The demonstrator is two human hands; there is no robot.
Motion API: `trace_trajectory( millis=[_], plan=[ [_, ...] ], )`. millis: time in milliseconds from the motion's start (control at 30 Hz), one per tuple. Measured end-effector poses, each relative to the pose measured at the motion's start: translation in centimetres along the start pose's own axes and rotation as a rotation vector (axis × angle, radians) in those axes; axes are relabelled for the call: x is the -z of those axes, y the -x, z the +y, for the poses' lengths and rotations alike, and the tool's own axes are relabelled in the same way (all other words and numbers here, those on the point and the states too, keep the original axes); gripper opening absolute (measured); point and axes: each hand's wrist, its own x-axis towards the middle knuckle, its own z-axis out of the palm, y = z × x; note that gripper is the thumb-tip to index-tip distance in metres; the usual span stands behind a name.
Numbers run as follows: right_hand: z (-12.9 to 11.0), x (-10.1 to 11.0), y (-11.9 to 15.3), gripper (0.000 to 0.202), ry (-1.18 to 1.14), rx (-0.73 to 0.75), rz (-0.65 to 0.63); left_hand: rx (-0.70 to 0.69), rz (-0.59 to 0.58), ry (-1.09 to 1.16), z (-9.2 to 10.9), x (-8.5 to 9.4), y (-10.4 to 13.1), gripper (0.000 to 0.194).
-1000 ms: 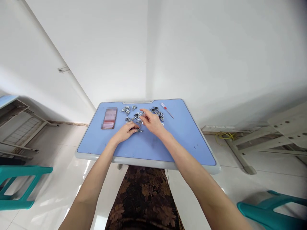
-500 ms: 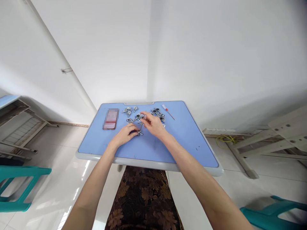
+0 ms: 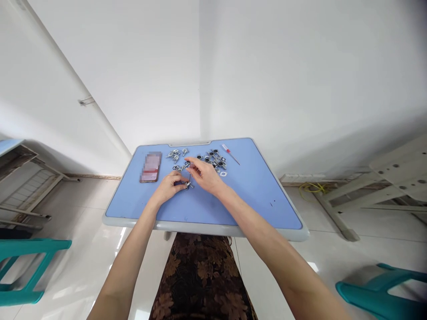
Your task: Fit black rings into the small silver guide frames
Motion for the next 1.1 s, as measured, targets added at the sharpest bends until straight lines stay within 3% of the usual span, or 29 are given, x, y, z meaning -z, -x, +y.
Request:
trace_trajectory(
  millis=[233,567,833,1100],
  plan=[
    [-0.8,0.4,-0.1,0.032,0.002,0.041,-0.059,0.085,-0.013,0.106,0.1,0.0,0.0,0.018],
    [-1.1,1.3,-0.1,0.040,-0.016,0.122,-0.214,0.115,-0.011,0.085,0.2,0.0,-0.2,0.015],
    [-0.7,0.2,0.2,0.011,-0.034,-0.022,-0.028,0.103,-0.009,0.066,0.2,-0.1,-0.2,0.012],
    [-0.4,0.0,0.4,0.010,-0.107,-0.068,-0.007,0.054,0.024,0.042,0.4,-0.4,-0.2,0.008]
  ],
)
